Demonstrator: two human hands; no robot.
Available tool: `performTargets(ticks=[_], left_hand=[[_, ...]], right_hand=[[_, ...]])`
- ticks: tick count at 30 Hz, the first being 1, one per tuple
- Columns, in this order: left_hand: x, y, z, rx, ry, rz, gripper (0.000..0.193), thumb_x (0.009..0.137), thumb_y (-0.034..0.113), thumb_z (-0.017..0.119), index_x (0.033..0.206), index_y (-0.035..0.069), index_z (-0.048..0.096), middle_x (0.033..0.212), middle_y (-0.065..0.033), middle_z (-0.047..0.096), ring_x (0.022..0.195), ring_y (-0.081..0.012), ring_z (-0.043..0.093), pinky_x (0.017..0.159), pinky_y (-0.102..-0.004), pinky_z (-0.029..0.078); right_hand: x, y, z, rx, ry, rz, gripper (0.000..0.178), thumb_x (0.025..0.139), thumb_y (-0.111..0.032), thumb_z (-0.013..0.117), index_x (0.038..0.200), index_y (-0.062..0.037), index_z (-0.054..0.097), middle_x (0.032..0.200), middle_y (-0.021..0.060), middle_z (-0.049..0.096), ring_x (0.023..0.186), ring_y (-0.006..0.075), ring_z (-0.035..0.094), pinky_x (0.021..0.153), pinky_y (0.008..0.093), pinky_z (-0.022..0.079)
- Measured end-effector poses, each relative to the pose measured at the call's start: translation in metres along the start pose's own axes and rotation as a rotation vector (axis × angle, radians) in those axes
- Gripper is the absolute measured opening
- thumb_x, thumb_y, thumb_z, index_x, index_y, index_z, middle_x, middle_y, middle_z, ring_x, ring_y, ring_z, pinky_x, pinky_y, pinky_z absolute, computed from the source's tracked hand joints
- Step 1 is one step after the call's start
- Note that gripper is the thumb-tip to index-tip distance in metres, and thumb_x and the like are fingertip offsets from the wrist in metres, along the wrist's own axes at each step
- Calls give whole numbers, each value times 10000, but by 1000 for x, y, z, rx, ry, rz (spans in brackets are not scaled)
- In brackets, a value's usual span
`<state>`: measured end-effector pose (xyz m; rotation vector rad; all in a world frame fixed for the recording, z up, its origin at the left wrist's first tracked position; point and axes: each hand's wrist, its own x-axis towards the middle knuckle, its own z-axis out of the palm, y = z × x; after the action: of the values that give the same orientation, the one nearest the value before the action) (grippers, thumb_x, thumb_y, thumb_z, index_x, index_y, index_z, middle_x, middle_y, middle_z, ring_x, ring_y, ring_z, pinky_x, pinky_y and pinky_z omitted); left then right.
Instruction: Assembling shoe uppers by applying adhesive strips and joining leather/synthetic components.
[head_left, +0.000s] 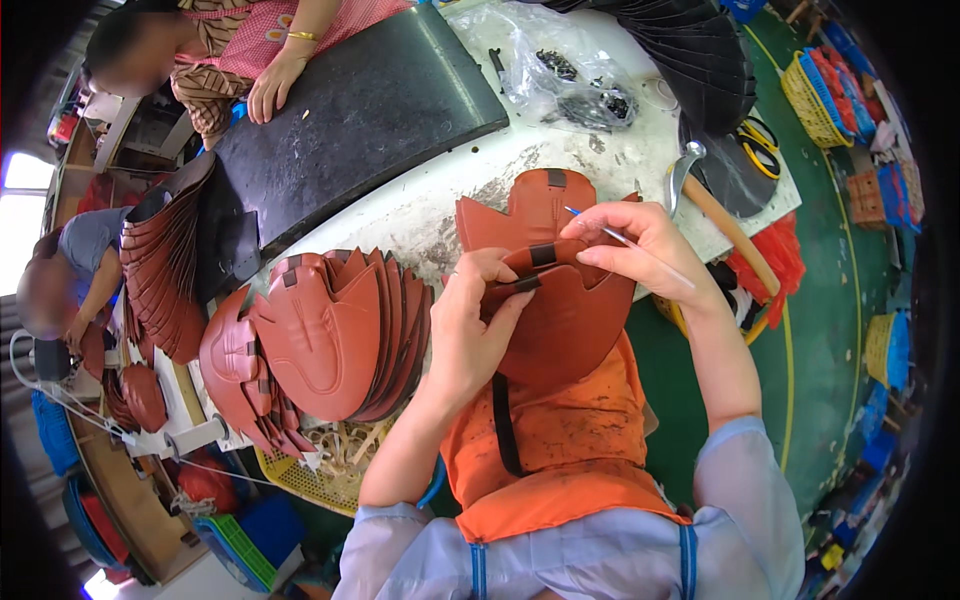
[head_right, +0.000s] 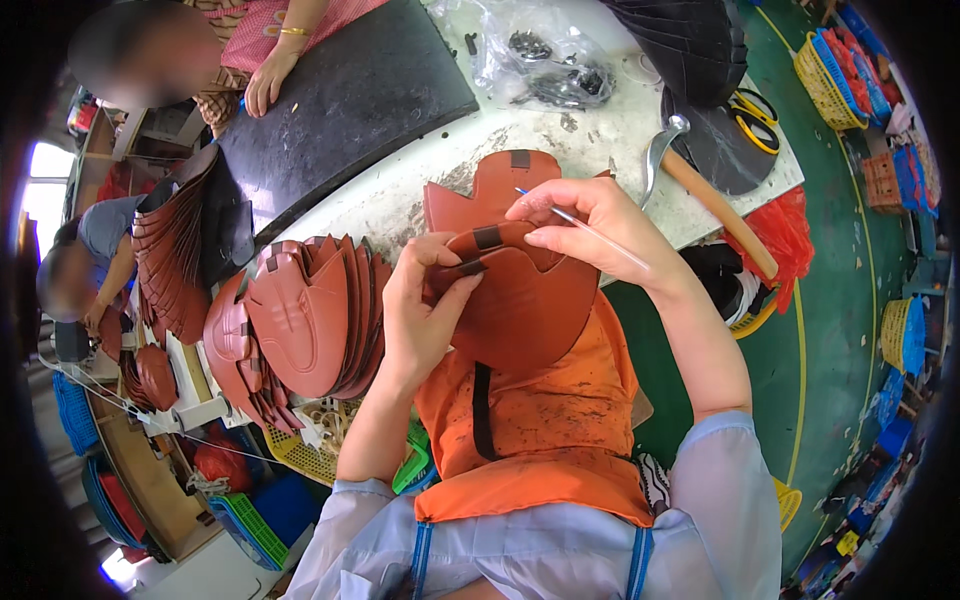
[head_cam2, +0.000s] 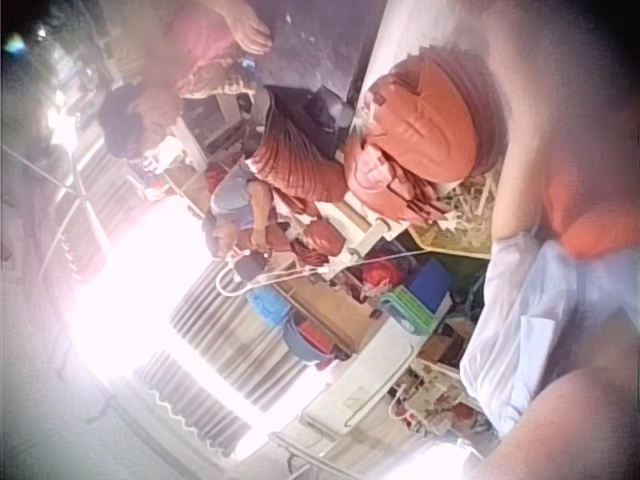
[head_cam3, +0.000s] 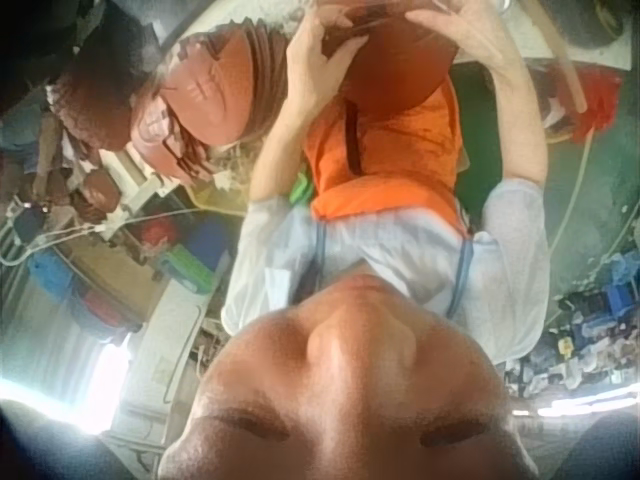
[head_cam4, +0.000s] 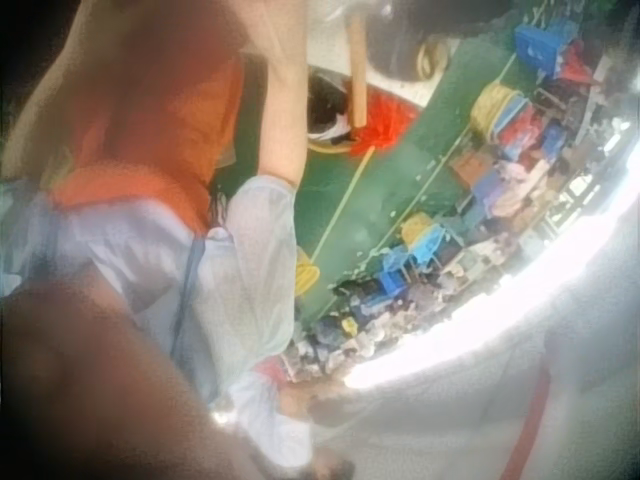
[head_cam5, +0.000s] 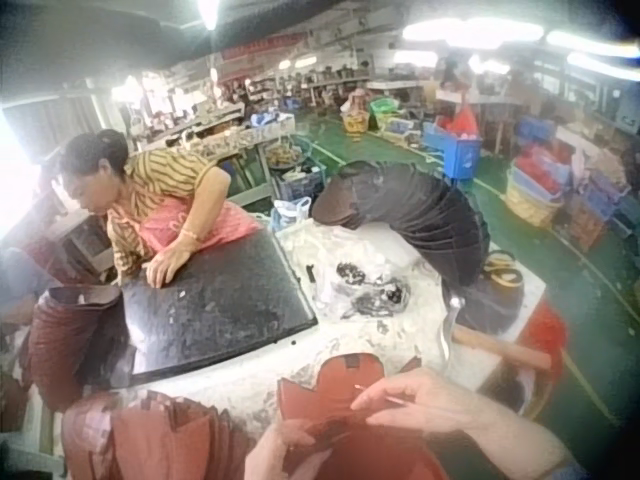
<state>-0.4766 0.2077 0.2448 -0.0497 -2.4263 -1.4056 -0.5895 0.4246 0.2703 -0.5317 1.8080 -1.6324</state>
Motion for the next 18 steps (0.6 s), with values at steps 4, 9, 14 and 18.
performTargets(ticks=[4, 9, 14, 18], left_hand=[[-3, 7, -6, -13, -54, 0, 279, 827, -30, 781, 1005, 51, 581, 1042, -115, 665, 872, -254, 685, 717, -330, 542], [-11, 10, -4, -108, -53, -82, 369, 836, -66, 759, 1166, 40, 631, 1025, -98, 658, 843, -201, 674, 713, -289, 544], [-7, 24, -15, 43, -161, 56, 488, 837, -99, 744, 1298, 36, 653, 1010, -76, 650, 834, -164, 678, 721, -267, 557], [-11, 30, -17, -27, -169, 17, 455, 824, -94, 753, 1256, 19, 662, 1001, -90, 649, 877, -168, 679, 732, -270, 559]], right_hand=[[-2, 4, 1, 25, -17, -17, 253, 924, -51, 687, 1164, 28, 687, 966, 32, 684, 856, 86, 623, 739, 243, 511], [-2, -17, 12, -235, -87, -78, 219, 939, -97, 687, 1134, 0, 700, 917, 54, 699, 775, 121, 630, 674, 277, 503], [-2, -21, 12, -383, -121, -237, 151, 922, -143, 706, 1005, -17, 709, 855, 96, 676, 733, 200, 622, 645, 324, 484], [-4, -11, 21, -467, 36, -438, 122, 910, -158, 719, 918, -37, 705, 795, 95, 651, 722, 213, 602, 654, 325, 459]])
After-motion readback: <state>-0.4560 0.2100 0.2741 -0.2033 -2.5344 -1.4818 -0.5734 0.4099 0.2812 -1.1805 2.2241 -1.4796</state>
